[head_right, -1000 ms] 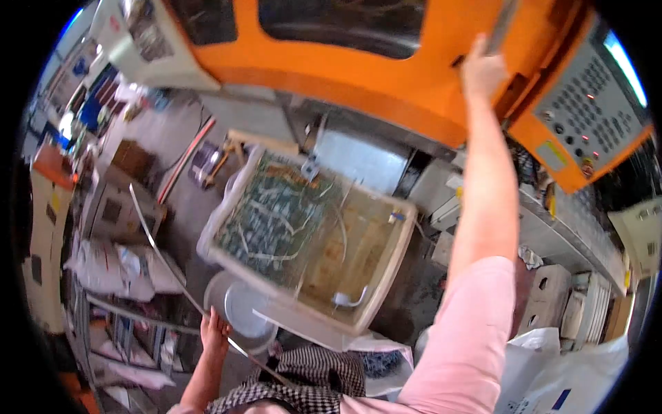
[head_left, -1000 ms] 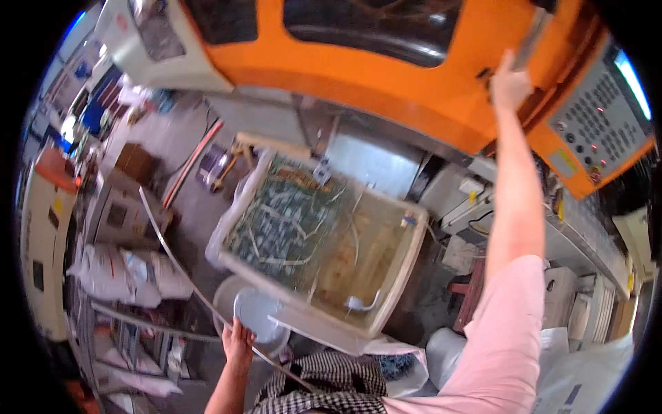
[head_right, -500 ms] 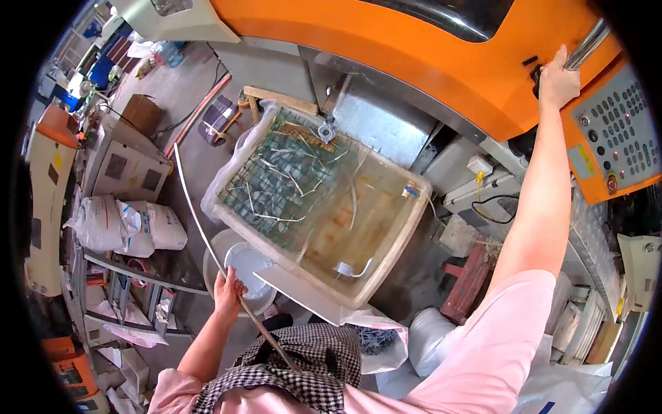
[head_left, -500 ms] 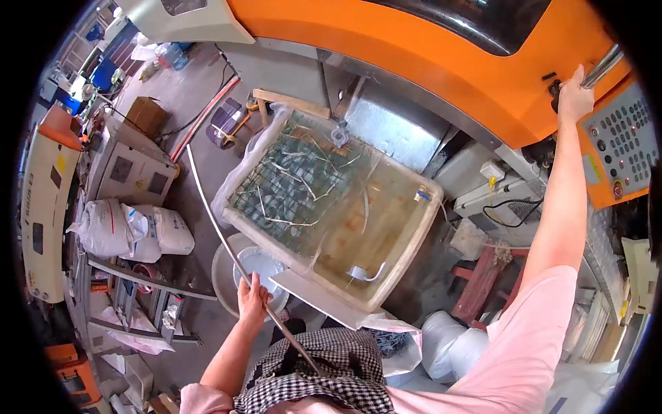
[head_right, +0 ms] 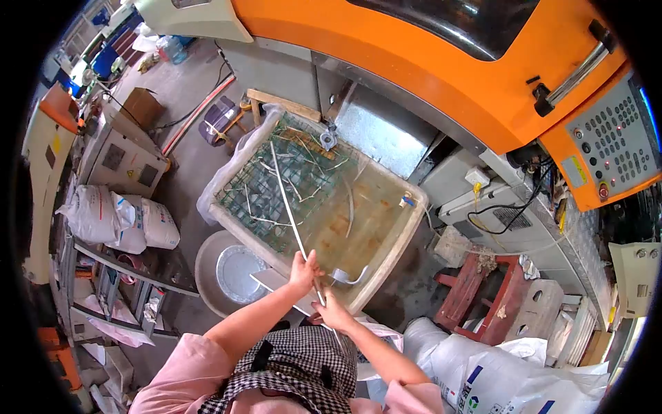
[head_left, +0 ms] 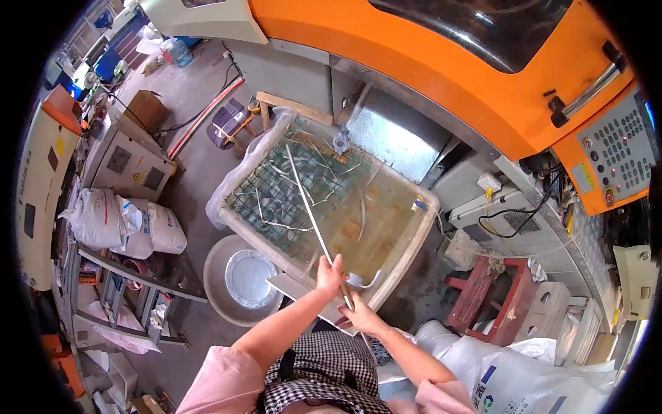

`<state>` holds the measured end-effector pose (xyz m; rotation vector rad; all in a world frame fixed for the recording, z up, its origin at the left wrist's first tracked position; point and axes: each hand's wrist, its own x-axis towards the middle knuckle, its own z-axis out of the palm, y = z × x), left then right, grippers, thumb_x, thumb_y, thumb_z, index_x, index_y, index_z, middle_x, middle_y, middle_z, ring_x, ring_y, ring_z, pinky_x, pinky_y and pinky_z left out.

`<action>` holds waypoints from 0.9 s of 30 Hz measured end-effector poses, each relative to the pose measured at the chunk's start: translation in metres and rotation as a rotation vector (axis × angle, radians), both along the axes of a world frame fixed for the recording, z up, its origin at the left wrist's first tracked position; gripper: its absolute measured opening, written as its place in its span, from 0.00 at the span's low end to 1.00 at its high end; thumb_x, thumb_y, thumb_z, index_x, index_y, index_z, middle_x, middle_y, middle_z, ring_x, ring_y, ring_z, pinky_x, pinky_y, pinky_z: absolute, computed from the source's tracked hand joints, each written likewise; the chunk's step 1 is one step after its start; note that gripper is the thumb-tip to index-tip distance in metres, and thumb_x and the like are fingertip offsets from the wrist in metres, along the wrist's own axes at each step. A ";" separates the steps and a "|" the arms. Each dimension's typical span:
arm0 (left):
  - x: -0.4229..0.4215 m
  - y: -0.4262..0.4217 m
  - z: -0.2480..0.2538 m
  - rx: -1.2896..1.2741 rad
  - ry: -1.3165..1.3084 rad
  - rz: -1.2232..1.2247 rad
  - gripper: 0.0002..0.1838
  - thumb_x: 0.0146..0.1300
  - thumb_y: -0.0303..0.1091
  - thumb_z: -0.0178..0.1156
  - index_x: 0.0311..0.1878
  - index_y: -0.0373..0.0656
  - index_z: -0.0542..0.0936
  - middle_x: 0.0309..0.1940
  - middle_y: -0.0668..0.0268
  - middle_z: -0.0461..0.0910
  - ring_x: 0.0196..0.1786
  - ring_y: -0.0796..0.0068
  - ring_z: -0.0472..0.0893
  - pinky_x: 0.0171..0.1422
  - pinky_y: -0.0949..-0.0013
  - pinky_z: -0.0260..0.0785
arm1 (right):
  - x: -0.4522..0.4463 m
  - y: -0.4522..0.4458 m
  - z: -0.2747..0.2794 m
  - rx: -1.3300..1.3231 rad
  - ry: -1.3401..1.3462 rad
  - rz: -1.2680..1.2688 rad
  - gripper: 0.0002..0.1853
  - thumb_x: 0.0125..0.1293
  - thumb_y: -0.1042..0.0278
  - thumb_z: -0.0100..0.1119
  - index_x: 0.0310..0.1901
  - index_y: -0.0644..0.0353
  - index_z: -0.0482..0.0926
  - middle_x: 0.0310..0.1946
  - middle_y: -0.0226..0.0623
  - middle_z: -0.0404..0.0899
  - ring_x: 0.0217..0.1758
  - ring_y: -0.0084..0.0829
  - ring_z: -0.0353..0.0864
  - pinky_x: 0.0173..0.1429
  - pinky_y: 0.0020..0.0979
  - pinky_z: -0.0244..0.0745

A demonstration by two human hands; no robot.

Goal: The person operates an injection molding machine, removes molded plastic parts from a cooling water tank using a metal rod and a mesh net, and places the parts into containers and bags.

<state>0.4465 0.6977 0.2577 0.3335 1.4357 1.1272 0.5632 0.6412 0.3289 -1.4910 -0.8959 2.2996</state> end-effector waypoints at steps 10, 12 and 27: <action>-0.068 -0.051 -0.042 -0.079 0.143 -0.408 0.35 0.62 0.46 0.55 0.63 0.35 0.52 0.28 0.61 0.76 0.33 0.75 0.76 0.38 0.73 0.70 | 0.043 0.027 -0.139 0.565 -0.677 0.019 0.23 0.67 0.59 0.43 0.59 0.66 0.64 0.46 0.59 0.73 0.52 0.52 0.72 0.54 0.40 0.68; -0.091 -0.082 -0.048 -0.129 0.139 -0.409 0.32 0.64 0.45 0.53 0.62 0.36 0.53 0.30 0.60 0.74 0.34 0.73 0.76 0.40 0.71 0.72 | 0.038 0.044 -0.166 0.580 -0.713 0.021 0.23 0.67 0.58 0.41 0.60 0.62 0.63 0.44 0.58 0.75 0.49 0.55 0.73 0.51 0.45 0.69; -0.142 -0.217 -0.087 -0.274 0.168 -0.372 0.28 0.65 0.45 0.51 0.59 0.35 0.57 0.33 0.55 0.75 0.33 0.70 0.79 0.39 0.71 0.75 | -0.009 0.127 -0.268 0.615 -0.803 -0.107 0.20 0.66 0.60 0.43 0.54 0.66 0.69 0.39 0.58 0.76 0.43 0.55 0.76 0.46 0.45 0.71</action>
